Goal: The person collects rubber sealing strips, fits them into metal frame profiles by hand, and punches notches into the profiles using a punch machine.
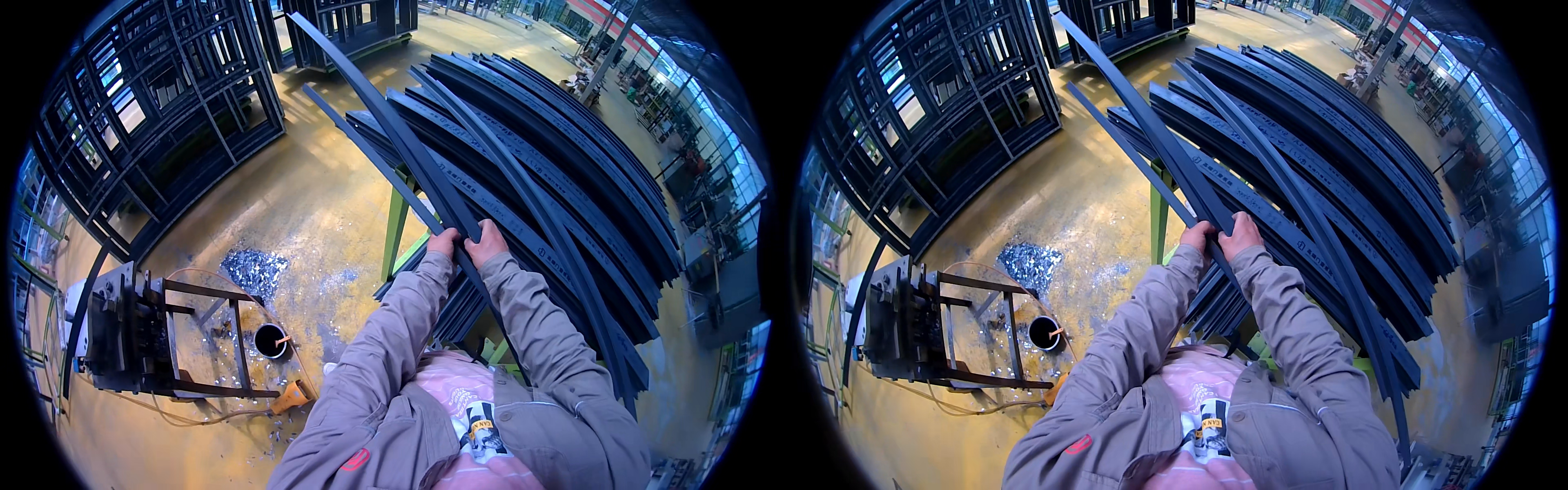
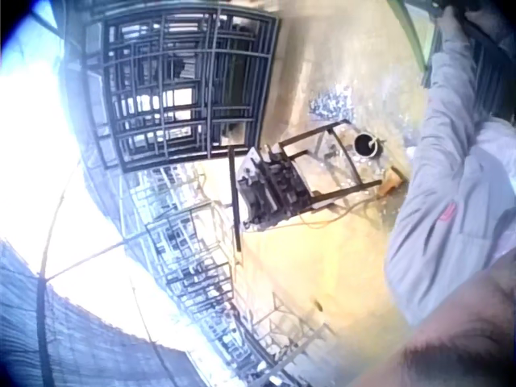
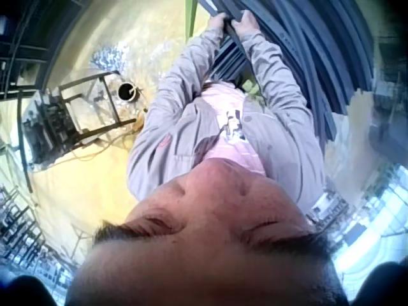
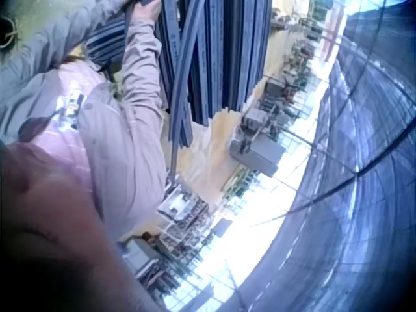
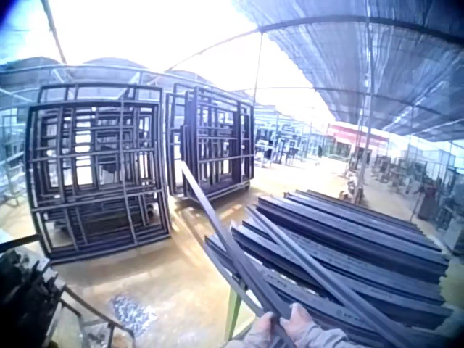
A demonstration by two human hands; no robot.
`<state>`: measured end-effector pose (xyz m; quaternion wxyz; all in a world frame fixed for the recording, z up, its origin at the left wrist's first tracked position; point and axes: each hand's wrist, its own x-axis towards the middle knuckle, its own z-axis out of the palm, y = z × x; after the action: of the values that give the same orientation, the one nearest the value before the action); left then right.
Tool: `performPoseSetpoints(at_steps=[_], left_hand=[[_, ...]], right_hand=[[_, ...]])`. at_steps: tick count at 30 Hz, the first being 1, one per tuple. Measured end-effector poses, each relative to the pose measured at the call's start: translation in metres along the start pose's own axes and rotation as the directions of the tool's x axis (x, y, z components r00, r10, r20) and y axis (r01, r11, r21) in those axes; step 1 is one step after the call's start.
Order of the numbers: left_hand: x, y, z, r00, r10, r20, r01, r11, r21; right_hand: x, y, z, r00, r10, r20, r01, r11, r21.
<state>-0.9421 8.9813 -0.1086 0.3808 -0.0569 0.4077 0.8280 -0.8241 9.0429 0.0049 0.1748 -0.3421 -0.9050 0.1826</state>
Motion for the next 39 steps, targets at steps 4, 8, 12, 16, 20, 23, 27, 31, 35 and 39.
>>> performPoseSetpoints(at_steps=[4,8,12,16,20,23,27,31,35,39], left_hand=[[-0.035,0.013,0.007,0.986,-0.046,0.158,0.049,0.999,-0.015],[-0.096,0.037,0.038,0.958,-0.110,0.265,0.128,0.991,-0.049],[-0.127,0.070,0.057,0.953,-0.112,0.282,0.166,0.970,-0.176],[-0.130,0.090,0.034,0.985,0.030,0.171,0.004,0.980,-0.197],[-0.133,0.087,0.005,0.980,0.085,0.178,-0.046,0.977,-0.210],[-0.134,0.087,-0.004,0.989,0.005,0.149,0.026,0.979,-0.204],[-0.130,0.096,-0.007,0.992,0.009,0.126,0.016,0.981,-0.194],[-0.109,0.117,-0.019,0.992,0.012,0.128,0.020,0.969,-0.245],[-0.104,0.126,-0.022,0.959,0.086,0.268,-0.004,0.956,-0.293],[-0.103,0.142,-0.030,0.955,0.095,0.281,0.030,0.911,-0.410]], right_hand=[[-0.040,-0.002,-0.048,0.988,0.025,0.153,-0.036,0.997,0.067],[-0.050,-0.014,-0.106,0.969,0.144,0.199,-0.134,0.989,-0.065],[-0.030,-0.007,-0.129,0.993,0.099,0.062,-0.087,0.981,-0.171],[0.031,0.023,-0.130,0.997,0.082,0.010,-0.076,0.956,-0.284],[0.064,0.072,-0.115,0.980,0.194,0.053,-0.168,0.933,-0.317],[0.075,0.091,-0.108,0.987,0.161,0.004,-0.151,0.937,-0.316],[0.085,0.083,-0.102,0.976,0.212,0.040,-0.188,0.927,-0.324],[0.075,0.053,-0.112,0.999,-0.049,-0.008,0.040,0.896,-0.442],[0.052,0.008,-0.144,0.995,-0.037,0.095,0.062,0.960,-0.274],[0.007,-0.024,-0.142,0.689,0.123,0.715,-0.455,0.841,0.294]])
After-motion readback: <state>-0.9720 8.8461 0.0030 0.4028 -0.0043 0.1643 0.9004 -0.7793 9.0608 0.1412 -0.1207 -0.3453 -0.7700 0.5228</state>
